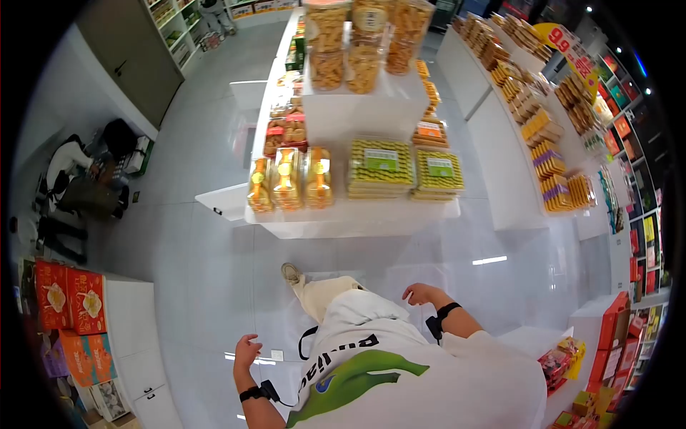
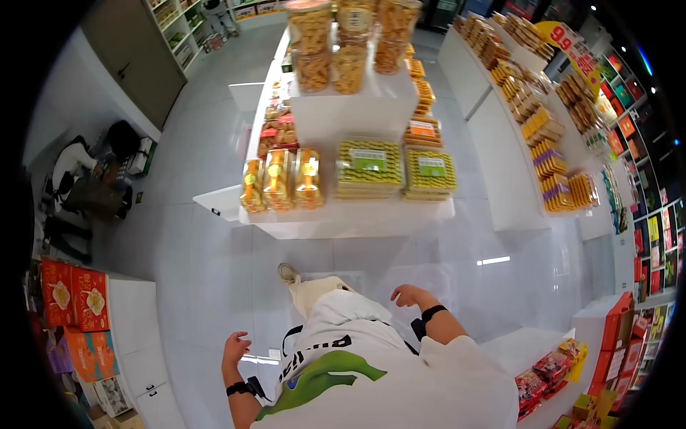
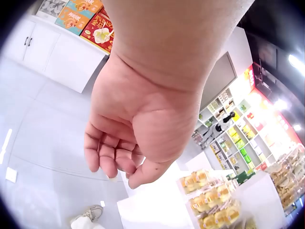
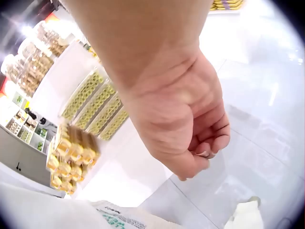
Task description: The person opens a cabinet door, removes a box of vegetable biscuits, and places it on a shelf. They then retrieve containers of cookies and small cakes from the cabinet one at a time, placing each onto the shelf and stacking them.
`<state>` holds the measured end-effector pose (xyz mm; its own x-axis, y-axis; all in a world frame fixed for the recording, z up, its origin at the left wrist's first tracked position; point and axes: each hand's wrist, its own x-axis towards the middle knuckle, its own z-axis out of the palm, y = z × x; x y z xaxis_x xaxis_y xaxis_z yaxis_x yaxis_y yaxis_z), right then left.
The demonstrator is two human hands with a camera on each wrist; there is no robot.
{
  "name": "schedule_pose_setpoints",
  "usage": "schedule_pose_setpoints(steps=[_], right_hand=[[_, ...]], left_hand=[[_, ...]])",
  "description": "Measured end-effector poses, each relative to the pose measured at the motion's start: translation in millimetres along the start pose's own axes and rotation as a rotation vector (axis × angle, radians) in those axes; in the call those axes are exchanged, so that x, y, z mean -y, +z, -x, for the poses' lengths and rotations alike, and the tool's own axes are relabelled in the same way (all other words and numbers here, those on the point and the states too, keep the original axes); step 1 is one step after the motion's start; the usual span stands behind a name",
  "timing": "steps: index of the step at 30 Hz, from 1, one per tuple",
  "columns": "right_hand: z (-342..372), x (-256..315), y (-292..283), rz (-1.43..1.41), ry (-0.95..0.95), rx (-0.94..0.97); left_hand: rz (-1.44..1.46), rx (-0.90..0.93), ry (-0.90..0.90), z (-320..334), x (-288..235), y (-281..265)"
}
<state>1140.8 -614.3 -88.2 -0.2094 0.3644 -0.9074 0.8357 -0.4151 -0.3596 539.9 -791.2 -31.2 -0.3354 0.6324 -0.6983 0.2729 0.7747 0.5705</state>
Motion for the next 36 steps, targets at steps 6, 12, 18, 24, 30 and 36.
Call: schedule_pose_setpoints(steps=[6, 12, 18, 24, 30, 36], right_hand=[[-113, 176, 2, 0.08, -0.083, 0.065], [-172, 401, 44, 0.093, -0.22, 0.215], [-164, 554, 56, 0.041, -0.337, 0.2], [-221, 583, 94, 0.158, -0.166, 0.018], [-194, 669, 176, -0.219, 0.124, -0.111], [-191, 740, 212, -0.664, 0.122, -0.2]], left_hand=[[0.038, -0.113, -0.138, -34, 63, -105], [0.238, -0.118, -0.446, -30, 115, -216], [0.469, -0.096, -0.452, -92, 126, -309], [0.247, 0.073, -0.368, -224, 108, -443], [-0.008, 0.046, -0.204, -378, 75, -624], [-0.354, 0.101, 0.083, -514, -64, -740]])
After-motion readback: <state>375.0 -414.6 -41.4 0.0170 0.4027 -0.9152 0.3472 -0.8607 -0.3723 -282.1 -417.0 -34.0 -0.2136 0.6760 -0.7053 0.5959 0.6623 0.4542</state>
